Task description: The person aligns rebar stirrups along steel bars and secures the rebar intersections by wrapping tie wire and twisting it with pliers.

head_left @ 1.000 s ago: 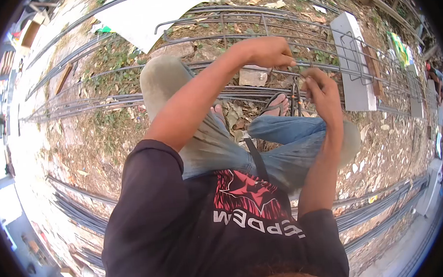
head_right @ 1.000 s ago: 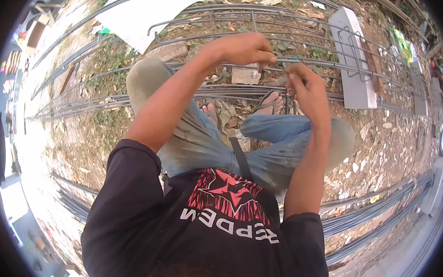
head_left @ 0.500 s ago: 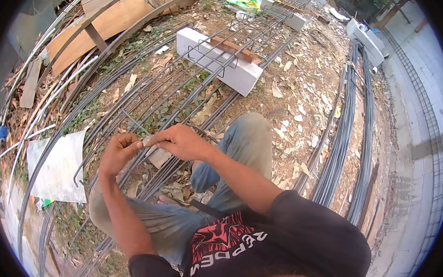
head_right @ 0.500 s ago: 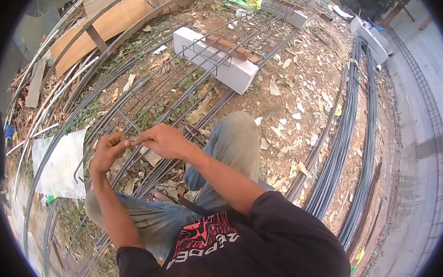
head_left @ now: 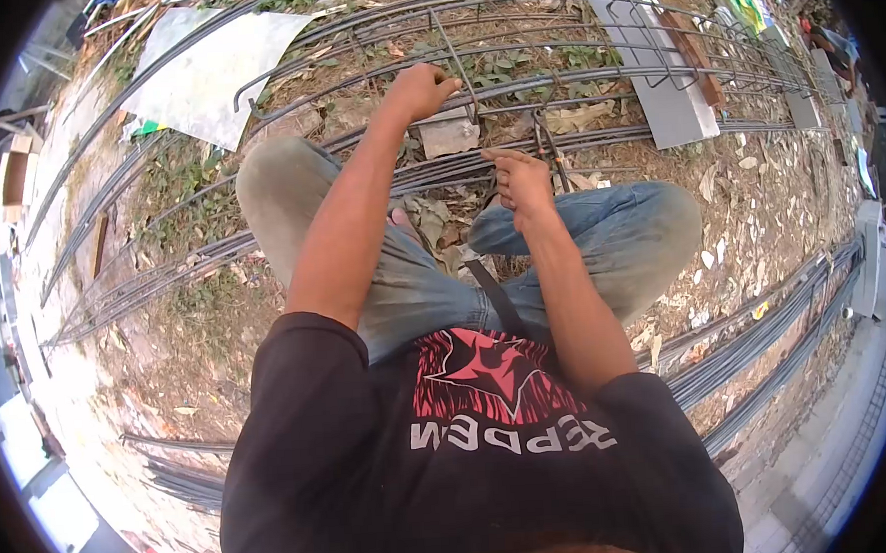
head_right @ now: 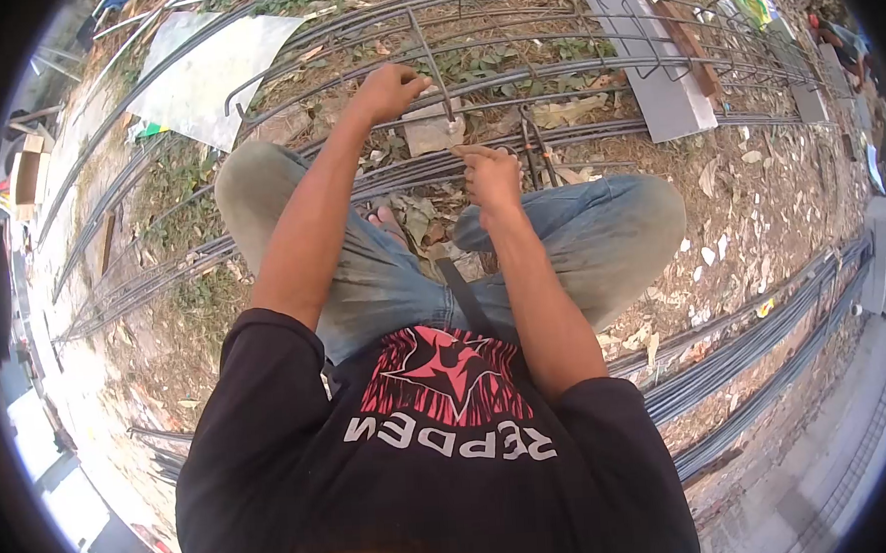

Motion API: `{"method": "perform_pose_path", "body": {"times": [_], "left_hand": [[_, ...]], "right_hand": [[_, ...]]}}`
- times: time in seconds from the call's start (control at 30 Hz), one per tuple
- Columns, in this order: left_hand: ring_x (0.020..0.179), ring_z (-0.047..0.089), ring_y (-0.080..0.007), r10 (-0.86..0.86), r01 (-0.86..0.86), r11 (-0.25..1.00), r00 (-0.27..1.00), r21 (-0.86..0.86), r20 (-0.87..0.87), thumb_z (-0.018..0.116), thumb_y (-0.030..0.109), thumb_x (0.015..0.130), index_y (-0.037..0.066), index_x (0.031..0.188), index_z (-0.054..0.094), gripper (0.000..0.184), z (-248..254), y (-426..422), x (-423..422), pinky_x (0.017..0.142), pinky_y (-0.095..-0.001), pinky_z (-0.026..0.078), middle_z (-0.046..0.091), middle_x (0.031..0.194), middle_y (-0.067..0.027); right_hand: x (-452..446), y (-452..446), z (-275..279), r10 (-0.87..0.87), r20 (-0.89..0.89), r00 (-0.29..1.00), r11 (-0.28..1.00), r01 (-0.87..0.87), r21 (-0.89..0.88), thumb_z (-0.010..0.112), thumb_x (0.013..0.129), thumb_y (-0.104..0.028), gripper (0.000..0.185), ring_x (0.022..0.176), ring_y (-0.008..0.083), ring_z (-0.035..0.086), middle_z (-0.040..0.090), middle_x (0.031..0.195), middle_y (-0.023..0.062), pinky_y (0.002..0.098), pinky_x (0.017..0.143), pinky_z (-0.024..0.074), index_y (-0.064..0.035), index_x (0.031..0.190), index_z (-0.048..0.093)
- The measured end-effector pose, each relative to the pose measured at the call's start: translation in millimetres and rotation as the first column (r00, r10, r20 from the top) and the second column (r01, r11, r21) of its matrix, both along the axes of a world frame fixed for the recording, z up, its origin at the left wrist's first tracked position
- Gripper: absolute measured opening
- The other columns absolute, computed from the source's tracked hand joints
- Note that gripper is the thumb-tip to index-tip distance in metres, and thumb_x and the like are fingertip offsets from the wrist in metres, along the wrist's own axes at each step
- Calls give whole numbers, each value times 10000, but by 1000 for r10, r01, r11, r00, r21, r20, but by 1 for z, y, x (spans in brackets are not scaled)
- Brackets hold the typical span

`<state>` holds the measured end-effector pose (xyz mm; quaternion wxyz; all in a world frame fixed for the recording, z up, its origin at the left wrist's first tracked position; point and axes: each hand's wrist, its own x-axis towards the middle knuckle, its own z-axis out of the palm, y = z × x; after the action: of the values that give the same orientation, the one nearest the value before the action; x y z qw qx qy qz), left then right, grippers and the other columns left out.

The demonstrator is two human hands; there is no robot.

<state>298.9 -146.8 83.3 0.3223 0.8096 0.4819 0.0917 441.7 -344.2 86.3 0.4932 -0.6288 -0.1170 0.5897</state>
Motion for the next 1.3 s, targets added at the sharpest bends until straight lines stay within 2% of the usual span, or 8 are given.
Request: {"method": "perform_pose_path", "body": {"times": [0.23,0.37,0.6,0.8,0.9,1.1,1.2,1.3], "left_hand": [[738,724,-299,187,-203,972,973,-114,-139,780,691,769,27,856,795,670,-10,-19,24,692,-436,557,736,776,-167],[674,712,-283,255,-277,952,953,-131,-162,804,691,733,53,740,792,639,-11,-21,29,648,-419,557,719,678,-116],[642,704,-195,256,-268,936,963,-228,-83,819,598,782,85,823,841,515,-19,-16,26,637,-383,561,749,702,-69],[713,709,-164,275,-214,860,959,-464,67,870,387,822,71,939,841,338,-35,-3,28,645,-373,547,794,848,-55],[742,712,-177,309,-223,804,949,-551,67,875,349,829,68,993,835,327,-18,-7,28,620,-389,509,801,918,-63],[799,720,-201,371,-252,743,926,-620,69,877,310,833,67,1011,830,305,-25,-2,28,649,-432,491,800,979,-94],[822,716,-214,394,-264,748,915,-609,88,876,289,833,64,1005,829,287,-13,-7,30,715,-455,530,797,992,-106],[767,709,-212,407,-253,796,896,-550,176,906,247,784,30,952,830,285,-27,-6,29,709,-419,551,793,916,-120]], "right_hand": [[-7,34,-53,-142,169,975,990,143,4,584,930,-40,228,495,74,451,596,663,-9,256,447,316,-1,1032,785],[-19,56,-57,-203,-14,979,975,203,92,584,999,-88,152,465,61,416,538,646,-41,234,406,287,-20,1051,709],[-19,72,-71,-199,205,958,966,156,207,607,1001,-109,141,516,50,462,567,656,-32,239,446,324,-19,1018,715],[-16,76,-84,-169,550,818,973,51,223,625,948,-109,196,703,232,675,729,790,138,375,672,501,43,988,743],[-11,74,-78,-104,716,691,975,-72,211,635,945,-156,211,810,353,718,746,868,206,434,769,529,21,983,744],[-12,68,-57,-39,781,624,983,-116,143,633,942,-182,222,899,417,719,737,913,245,484,808,532,4,1016,730],[-7,54,-21,117,885,451,955,-296,24,608,942,-172,213,917,424,715,735,907,239,503,806,536,-3,1016,714],[8,53,23,341,940,-2,829,-471,-302,586,940,-183,204,921,414,716,732,900,229,521,797,548,-24,988,705]]}}
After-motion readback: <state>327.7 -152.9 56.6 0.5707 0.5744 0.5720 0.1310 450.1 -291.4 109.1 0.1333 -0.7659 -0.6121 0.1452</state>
